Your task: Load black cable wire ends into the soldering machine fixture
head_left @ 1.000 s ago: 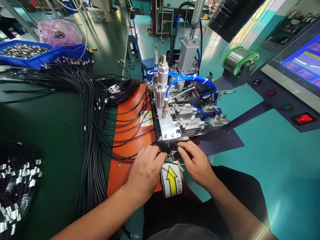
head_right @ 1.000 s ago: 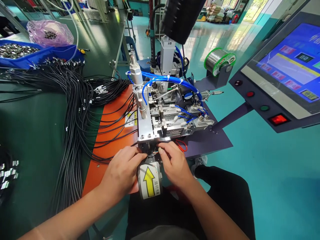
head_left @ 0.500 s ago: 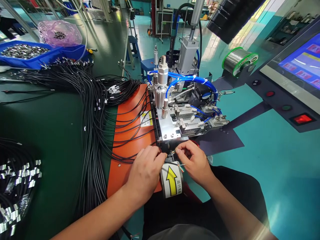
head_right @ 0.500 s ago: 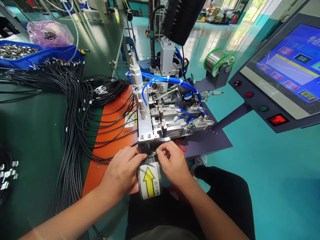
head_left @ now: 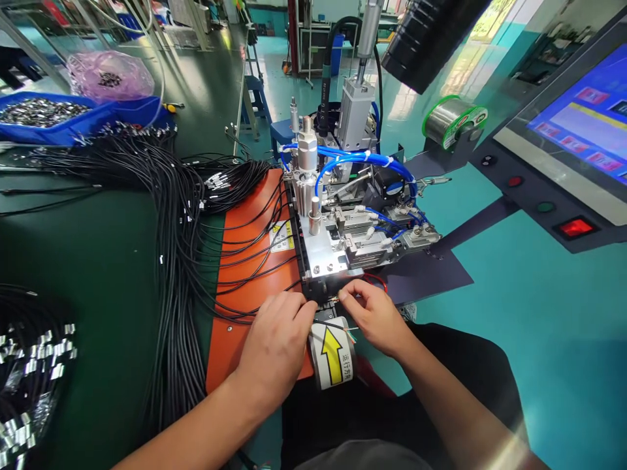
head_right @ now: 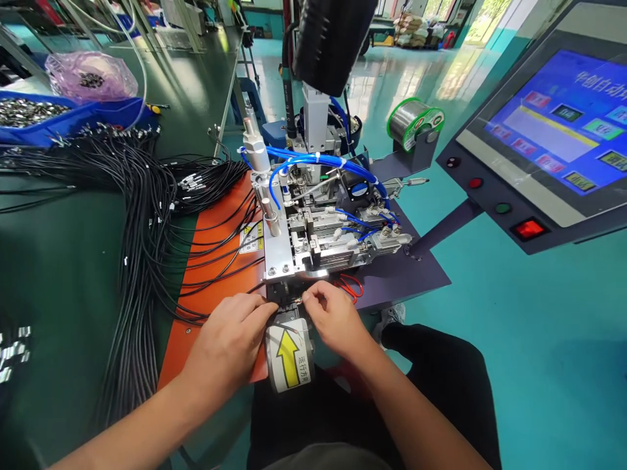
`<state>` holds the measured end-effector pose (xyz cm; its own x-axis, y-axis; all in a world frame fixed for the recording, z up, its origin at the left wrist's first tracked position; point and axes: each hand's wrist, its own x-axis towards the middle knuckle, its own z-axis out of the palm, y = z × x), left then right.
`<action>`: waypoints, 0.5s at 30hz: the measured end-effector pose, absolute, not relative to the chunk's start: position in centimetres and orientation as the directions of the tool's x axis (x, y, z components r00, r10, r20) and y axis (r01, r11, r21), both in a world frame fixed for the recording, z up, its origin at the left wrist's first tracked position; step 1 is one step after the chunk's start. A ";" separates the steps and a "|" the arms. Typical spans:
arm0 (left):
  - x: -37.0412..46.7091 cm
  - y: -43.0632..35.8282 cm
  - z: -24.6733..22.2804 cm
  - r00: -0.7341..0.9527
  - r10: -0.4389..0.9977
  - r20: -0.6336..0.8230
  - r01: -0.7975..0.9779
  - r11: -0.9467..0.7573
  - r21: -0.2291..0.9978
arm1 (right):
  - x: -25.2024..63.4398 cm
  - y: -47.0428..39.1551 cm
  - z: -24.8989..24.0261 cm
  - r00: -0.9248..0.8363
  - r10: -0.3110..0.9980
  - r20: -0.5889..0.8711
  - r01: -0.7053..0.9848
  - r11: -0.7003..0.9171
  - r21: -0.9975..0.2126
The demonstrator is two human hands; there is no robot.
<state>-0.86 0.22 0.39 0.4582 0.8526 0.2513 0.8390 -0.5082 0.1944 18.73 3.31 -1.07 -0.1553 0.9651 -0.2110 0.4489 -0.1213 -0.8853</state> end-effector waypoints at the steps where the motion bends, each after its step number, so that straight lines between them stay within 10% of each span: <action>1: -0.8 0.2 0.6 0.458 0.854 0.248 0.845 -0.505 0.175 | 18.7 3.3 -1.2 -0.156 0.965 -0.211 0.447 -0.122 -0.886; 8: -0.6 -0.7 1.6 0.391 0.918 0.061 0.910 -0.395 0.125 | 18.5 2.7 -2.0 -0.107 0.962 -0.253 0.383 -0.195 -0.903; 15: -0.9 -1.4 2.1 0.443 0.896 0.041 0.893 -0.444 0.065 | 19.3 -1.4 0.6 -0.515 0.811 0.277 0.326 0.485 -0.811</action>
